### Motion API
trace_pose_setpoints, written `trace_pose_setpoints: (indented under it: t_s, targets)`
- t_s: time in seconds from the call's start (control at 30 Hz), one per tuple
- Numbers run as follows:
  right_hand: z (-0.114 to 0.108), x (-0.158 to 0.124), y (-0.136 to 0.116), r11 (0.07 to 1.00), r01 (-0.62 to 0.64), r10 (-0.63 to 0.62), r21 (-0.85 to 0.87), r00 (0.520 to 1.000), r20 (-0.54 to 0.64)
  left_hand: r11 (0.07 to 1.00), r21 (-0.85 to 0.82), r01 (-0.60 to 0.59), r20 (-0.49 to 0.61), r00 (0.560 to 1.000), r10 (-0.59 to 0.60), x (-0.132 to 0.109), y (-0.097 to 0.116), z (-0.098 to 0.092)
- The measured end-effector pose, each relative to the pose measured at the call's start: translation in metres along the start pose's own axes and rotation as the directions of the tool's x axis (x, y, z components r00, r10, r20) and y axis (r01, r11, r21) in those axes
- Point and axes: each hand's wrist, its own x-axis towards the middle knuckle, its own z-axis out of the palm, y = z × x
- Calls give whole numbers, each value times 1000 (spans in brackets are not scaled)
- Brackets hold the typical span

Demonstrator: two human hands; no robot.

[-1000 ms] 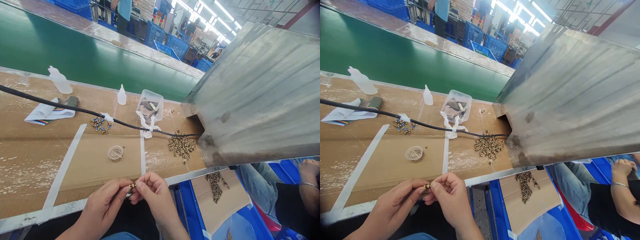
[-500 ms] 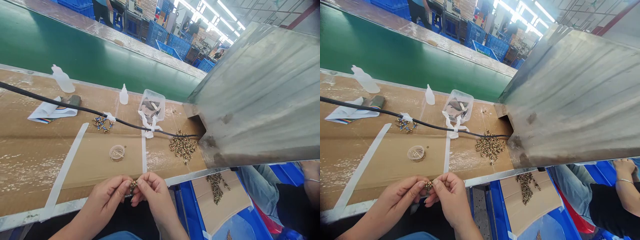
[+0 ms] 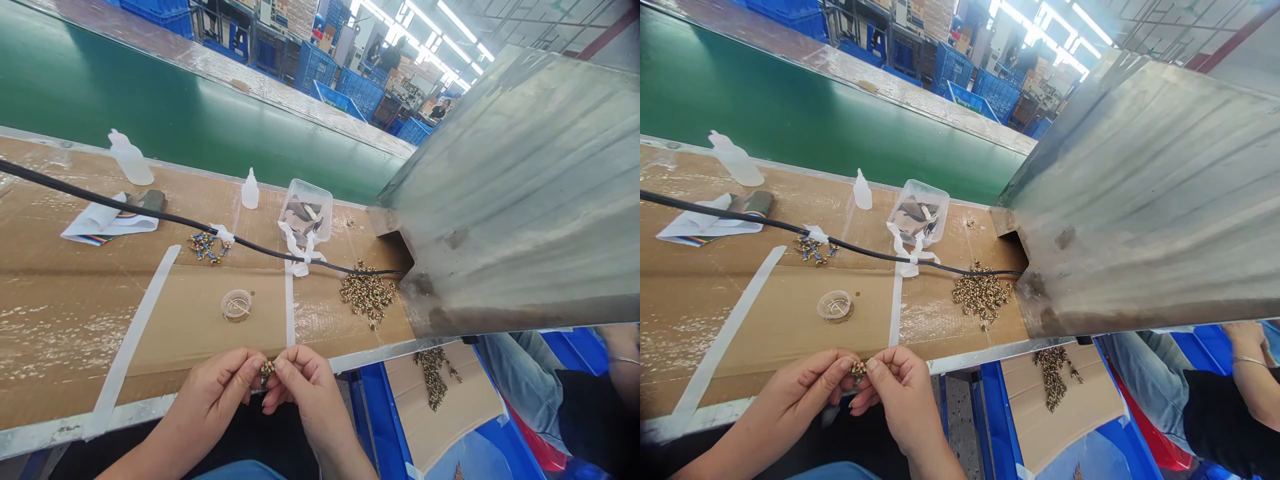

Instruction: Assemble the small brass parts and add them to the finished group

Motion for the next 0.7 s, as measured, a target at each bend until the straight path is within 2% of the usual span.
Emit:
trace_pose_setpoints:
  t_s: [0.3, 0.7]
  targets:
    - [0, 2, 1, 1000, -5, 5, 19, 1000, 3, 999, -13, 47, 14, 999, -47, -1, 0, 0]
    - [-1, 1, 1, 999, -13, 13, 30, 1000, 4, 1000, 7, 17, -7, 1000, -17, -2, 1, 0]
